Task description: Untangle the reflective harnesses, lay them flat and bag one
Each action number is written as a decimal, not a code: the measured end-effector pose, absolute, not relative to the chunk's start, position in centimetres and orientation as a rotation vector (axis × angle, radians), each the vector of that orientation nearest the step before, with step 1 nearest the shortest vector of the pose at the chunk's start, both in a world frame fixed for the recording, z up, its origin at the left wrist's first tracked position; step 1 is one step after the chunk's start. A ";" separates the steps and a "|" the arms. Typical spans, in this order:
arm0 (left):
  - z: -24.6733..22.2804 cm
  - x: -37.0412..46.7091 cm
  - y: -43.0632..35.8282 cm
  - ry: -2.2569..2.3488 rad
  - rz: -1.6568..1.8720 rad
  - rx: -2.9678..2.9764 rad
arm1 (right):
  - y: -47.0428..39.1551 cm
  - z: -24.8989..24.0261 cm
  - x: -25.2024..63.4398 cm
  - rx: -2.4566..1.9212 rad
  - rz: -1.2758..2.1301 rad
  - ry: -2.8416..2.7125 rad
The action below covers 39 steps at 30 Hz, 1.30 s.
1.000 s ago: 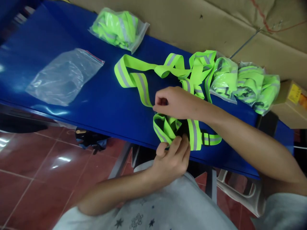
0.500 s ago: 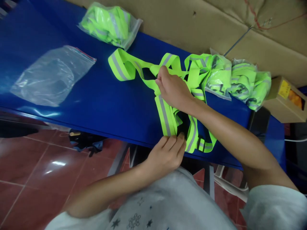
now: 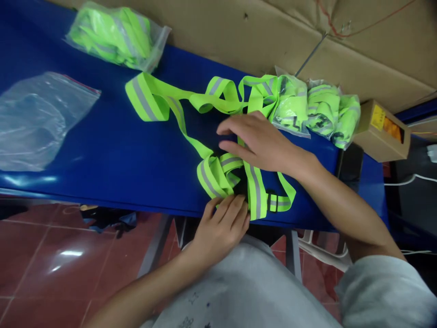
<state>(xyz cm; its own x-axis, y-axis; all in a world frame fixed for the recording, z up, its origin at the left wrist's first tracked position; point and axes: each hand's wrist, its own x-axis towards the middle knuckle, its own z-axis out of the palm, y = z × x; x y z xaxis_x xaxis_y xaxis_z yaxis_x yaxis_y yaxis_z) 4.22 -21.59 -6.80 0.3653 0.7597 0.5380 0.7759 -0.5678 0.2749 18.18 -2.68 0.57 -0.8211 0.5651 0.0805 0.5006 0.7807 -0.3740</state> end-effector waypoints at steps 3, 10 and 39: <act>-7.0 4.2 -21.8 -1.500 -0.978 -2.539 | -4.5 0.2 22.1 -0.748 0.538 -2.760; -7.4 3.9 -21.8 -1.484 -0.949 -2.485 | -12.1 -0.1 25.8 -0.687 0.412 -2.805; -6.6 3.3 -21.1 -1.290 -1.029 -2.461 | -18.9 -4.0 26.0 -0.891 0.264 -2.684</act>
